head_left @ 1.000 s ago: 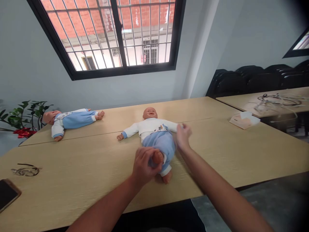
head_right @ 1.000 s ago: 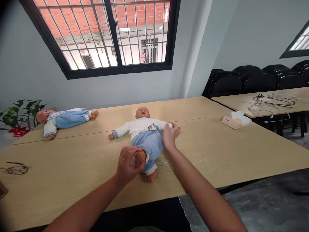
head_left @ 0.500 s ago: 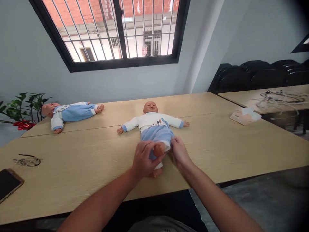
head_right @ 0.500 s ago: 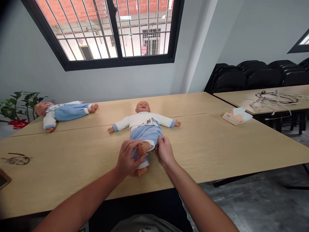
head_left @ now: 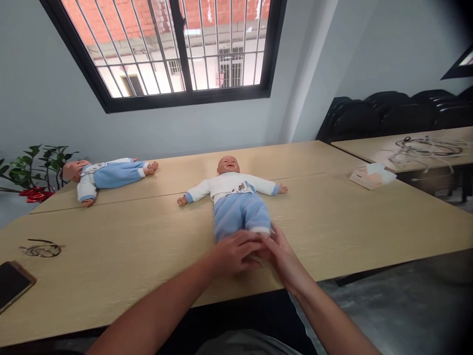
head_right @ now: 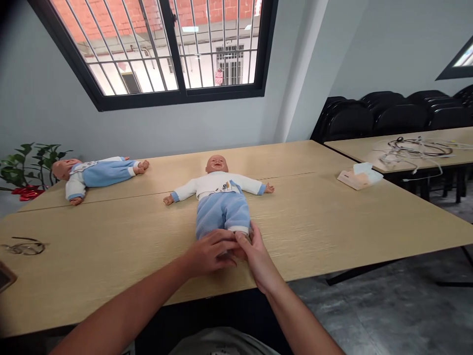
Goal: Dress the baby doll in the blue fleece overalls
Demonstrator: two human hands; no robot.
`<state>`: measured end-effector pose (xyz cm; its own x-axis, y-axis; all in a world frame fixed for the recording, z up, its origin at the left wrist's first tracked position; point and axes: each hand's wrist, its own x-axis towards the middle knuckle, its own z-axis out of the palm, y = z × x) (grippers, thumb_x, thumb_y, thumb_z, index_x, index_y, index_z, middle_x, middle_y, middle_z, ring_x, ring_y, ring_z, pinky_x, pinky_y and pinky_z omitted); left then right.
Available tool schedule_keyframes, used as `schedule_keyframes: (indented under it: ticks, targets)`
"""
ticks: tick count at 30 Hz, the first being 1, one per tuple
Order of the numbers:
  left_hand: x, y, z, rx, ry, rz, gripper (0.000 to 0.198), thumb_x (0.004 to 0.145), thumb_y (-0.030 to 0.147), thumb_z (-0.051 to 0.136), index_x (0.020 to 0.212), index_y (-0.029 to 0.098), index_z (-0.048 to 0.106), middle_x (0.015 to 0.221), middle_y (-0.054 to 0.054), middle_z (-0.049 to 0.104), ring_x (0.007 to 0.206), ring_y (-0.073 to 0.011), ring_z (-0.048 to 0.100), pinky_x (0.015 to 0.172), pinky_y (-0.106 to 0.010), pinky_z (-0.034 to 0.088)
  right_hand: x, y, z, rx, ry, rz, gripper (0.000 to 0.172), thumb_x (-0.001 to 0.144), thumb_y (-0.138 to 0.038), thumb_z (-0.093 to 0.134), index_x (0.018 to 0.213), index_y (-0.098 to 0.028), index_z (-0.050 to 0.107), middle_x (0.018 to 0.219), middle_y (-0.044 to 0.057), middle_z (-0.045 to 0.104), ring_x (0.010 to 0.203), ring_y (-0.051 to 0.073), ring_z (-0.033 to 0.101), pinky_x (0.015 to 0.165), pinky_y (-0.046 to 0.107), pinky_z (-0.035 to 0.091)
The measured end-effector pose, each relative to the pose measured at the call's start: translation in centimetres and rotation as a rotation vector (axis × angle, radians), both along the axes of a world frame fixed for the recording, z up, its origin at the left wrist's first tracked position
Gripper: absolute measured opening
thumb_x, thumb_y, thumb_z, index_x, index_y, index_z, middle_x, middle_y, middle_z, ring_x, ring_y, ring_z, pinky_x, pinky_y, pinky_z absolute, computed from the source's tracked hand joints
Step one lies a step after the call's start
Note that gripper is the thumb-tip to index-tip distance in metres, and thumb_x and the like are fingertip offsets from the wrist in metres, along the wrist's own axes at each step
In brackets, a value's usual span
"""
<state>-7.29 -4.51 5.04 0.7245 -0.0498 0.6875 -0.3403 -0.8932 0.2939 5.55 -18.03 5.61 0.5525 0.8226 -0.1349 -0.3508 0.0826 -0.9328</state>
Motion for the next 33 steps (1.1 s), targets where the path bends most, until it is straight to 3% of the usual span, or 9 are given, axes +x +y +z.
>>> schedule_keyframes:
  ticks: [7,11,16,19,22,23,26,29,33]
  targets:
    - [0.8,0.5,-0.5,-0.108,0.085,0.297,0.027,0.09,0.033,0.075,0.113,0.022,0.067,0.118,-0.007,0.071,0.112,-0.0245,0.065,0.099,-0.042,0.052,1.5,-1.5,-0.4,-0.175,-0.103,0.047,0.1,0.08,-0.046,0.078,0.162,-0.019,0.026,0.133,0.012,0.07,0.121,0.026,0.067,0.105,0.038,0.05]
    - [1.1,0.1,-0.5,-0.071,0.124,0.278,0.006,0.096,0.026,0.065,0.098,0.023,0.069,0.107,-0.003,0.073,0.1,-0.0202,0.067,0.091,-0.039,0.05,1.7,-1.6,-0.9,-0.21,-0.162,0.061,0.102,0.081,-0.046,0.075,0.163,-0.015,0.023,0.115,0.009,0.077,0.101,0.023,0.073,0.092,0.034,0.055]
    - [0.6,-0.3,0.3,-0.042,0.122,0.136,0.009,0.097,0.026,0.062,0.098,0.022,0.071,0.111,-0.003,0.073,0.104,-0.0193,0.065,0.098,-0.038,0.047,2.9,-2.1,-2.2,-0.276,-0.394,0.026,0.087,0.087,-0.044,0.067,0.16,-0.012,0.032,0.108,0.01,0.078,0.094,0.025,0.075,0.086,0.037,0.057]
    - [0.3,2.4,0.7,-0.187,0.042,0.272,0.013,0.098,0.027,0.058,0.1,0.023,0.07,0.116,-0.006,0.071,0.113,-0.0225,0.062,0.107,-0.042,0.042,3.7,-2.5,-2.4,-0.326,-0.629,-0.039,0.075,0.089,-0.043,0.063,0.156,-0.016,0.042,0.128,0.014,0.072,0.115,0.027,0.07,0.098,0.04,0.054]
    - [0.4,7.5,0.3,-0.571,-0.001,0.588,0.02,0.097,0.03,0.058,0.113,0.021,0.066,0.125,-0.011,0.065,0.124,-0.0271,0.054,0.112,-0.047,0.037,4.4,-2.8,-2.2,-0.421,-0.865,-0.053,0.062,0.093,-0.04,0.057,0.151,-0.019,0.049,0.132,0.014,0.07,0.119,0.028,0.069,0.098,0.041,0.053]
    - [0.5,9.1,-0.1,-0.729,0.07,0.603,0.028,0.093,0.032,0.064,0.118,0.02,0.063,0.127,-0.012,0.064,0.123,-0.0274,0.054,0.11,-0.046,0.039,4.5,-2.9,-2.2,-0.441,-0.939,-0.049,0.058,0.094,-0.039,0.054,0.149,-0.019,0.052,0.13,0.014,0.072,0.116,0.029,0.07,0.096,0.042,0.054]
    - [0.5,12.4,-1.4,-0.866,0.224,0.511,0.034,0.088,0.045,0.069,0.105,0.016,0.065,0.098,-0.008,0.069,0.091,-0.0229,0.062,0.084,-0.037,0.05,3.8,-3.3,-2.6,-0.376,-1.247,-0.197,0.049,0.095,-0.036,0.053,0.139,-0.017,0.059,0.124,0.016,0.072,0.112,0.032,0.068,0.096,0.049,0.053]
    - [0.2,12.9,-2.5,-0.912,0.27,0.414,0.04,0.088,0.056,0.067,0.09,0.017,0.064,0.08,-0.001,0.063,0.074,-0.0171,0.055,0.07,-0.03,0.045,0.9,-3.7,-3.2,-0.145,-1.587,-0.45,0.038,0.094,-0.031,0.059,0.13,-0.018,0.061,0.121,0.017,0.067,0.115,0.033,0.062,0.1,0.053,0.049]
    - [-0.1,11.8,-2.8,-0.992,0.166,0.373,0.045,0.094,0.065,0.055,0.097,0.021,0.057,0.087,0.0,0.059,0.082,-0.0168,0.053,0.08,-0.03,0.045,-4.0,-3.0,-3.7,0.049,-1.704,-0.223,0.036,0.092,-0.034,0.066,0.124,-0.019,0.059,0.115,0.014,0.064,0.11,0.03,0.061,0.094,0.046,0.052]
